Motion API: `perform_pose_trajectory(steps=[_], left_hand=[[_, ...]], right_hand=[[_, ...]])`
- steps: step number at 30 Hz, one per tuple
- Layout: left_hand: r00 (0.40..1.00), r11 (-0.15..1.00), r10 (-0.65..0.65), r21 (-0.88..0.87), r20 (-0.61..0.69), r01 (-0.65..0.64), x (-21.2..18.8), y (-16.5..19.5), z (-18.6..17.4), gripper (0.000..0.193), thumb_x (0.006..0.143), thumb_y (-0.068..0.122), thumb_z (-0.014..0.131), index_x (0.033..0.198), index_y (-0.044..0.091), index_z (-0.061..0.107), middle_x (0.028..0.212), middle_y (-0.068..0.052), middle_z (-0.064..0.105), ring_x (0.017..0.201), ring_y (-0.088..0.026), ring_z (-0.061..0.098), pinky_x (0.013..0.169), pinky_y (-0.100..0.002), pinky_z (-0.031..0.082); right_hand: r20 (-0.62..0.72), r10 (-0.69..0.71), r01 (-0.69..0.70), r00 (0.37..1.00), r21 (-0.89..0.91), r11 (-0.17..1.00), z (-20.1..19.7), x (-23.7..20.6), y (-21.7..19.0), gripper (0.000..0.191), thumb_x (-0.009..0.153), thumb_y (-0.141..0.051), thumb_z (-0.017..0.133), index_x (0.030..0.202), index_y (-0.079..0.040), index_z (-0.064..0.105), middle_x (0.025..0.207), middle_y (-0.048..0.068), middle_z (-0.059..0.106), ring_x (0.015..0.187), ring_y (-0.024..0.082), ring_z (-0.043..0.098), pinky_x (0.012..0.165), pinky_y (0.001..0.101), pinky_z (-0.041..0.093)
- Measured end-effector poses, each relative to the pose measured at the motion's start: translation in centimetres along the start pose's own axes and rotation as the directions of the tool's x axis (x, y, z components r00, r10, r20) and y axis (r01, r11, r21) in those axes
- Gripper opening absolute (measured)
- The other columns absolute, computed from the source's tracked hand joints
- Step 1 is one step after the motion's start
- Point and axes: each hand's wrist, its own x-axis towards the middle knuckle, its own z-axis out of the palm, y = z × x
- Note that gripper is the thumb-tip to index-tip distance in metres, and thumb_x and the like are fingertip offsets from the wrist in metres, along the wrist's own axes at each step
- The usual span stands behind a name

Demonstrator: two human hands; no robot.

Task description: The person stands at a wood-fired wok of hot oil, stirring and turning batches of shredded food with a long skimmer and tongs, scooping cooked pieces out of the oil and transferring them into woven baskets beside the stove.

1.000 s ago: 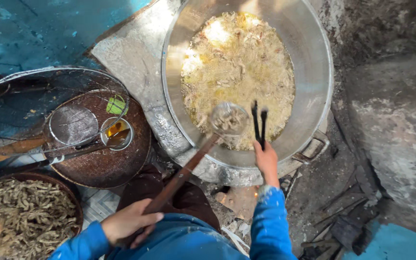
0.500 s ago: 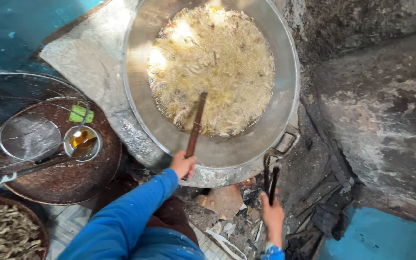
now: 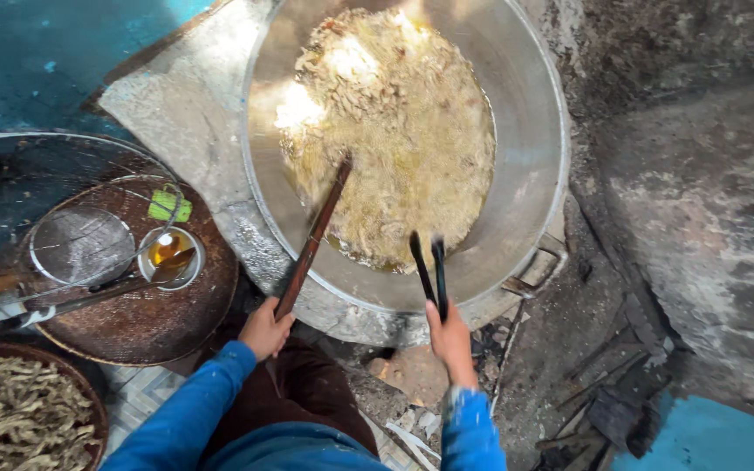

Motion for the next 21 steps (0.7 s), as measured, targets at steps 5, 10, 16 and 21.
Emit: perform_pose_trajectory(steps=[5, 10, 16, 21], left_hand=[[0.998, 0.995, -0.01, -0.095, 0.066, 0.016, -2.3, -3.2, -1.6, 0.021, 0.095, 0.016, 0.066, 0.102, 0.002, 0.051, 0.06, -0.008, 0.058, 0.038, -0.016, 0.053, 0.033, -0.035, 0.043], [0.994, 0.995, -0.064, -0.066, 0.093, 0.07, -4.4, -5.1, -2.8, 0.024, 0.094, 0.018, 0.067, 0.112, 0.006, 0.056, 0.056, -0.008, 0.059, 0.035, -0.017, 0.052, 0.033, -0.034, 0.039], [0.986, 0.991, -0.104, -0.074, 0.129, 0.114, -6.5, -6.0, -4.1, 0.026, 0.096, 0.018, 0.066, 0.117, 0.007, 0.054, 0.059, -0.004, 0.057, 0.039, -0.013, 0.053, 0.034, -0.032, 0.044], [0.973, 0.985, -0.15, -0.064, 0.173, 0.163, -8.4, -8.0, -6.3, 0.027, 0.095, 0.018, 0.066, 0.118, 0.009, 0.055, 0.058, -0.005, 0.058, 0.038, -0.015, 0.052, 0.034, -0.033, 0.042]], right_hand=[[0.091, -0.13, 0.137, 0.987, -0.083, 0.987, 2.6, 12.9, -9.9, 0.06, 0.087, -0.055, 0.065, 0.103, 0.002, 0.072, 0.086, 0.028, 0.073, 0.087, 0.046, 0.072, 0.077, 0.0519, 0.055], [0.181, -0.157, 0.226, 0.971, -0.474, 0.851, 5.8, 22.3, -18.8, 0.068, 0.098, -0.057, 0.06, 0.087, 0.008, 0.076, 0.085, 0.03, 0.07, 0.081, 0.047, 0.068, 0.077, 0.0556, 0.054], [0.275, 0.062, -0.125, 0.959, 0.219, 0.968, 5.3, 21.6, -19.9, 0.045, 0.095, -0.036, 0.071, 0.088, 0.008, 0.072, 0.072, 0.015, 0.063, 0.053, 0.021, 0.057, 0.048, 0.0372, 0.047], [0.357, 0.111, -0.33, 0.928, 0.644, 0.69, 1.0, 15.4, -15.4, 0.031, 0.097, -0.032, 0.067, 0.099, -0.001, 0.066, 0.074, 0.003, 0.06, 0.052, 0.009, 0.049, 0.042, 0.0267, 0.037]])
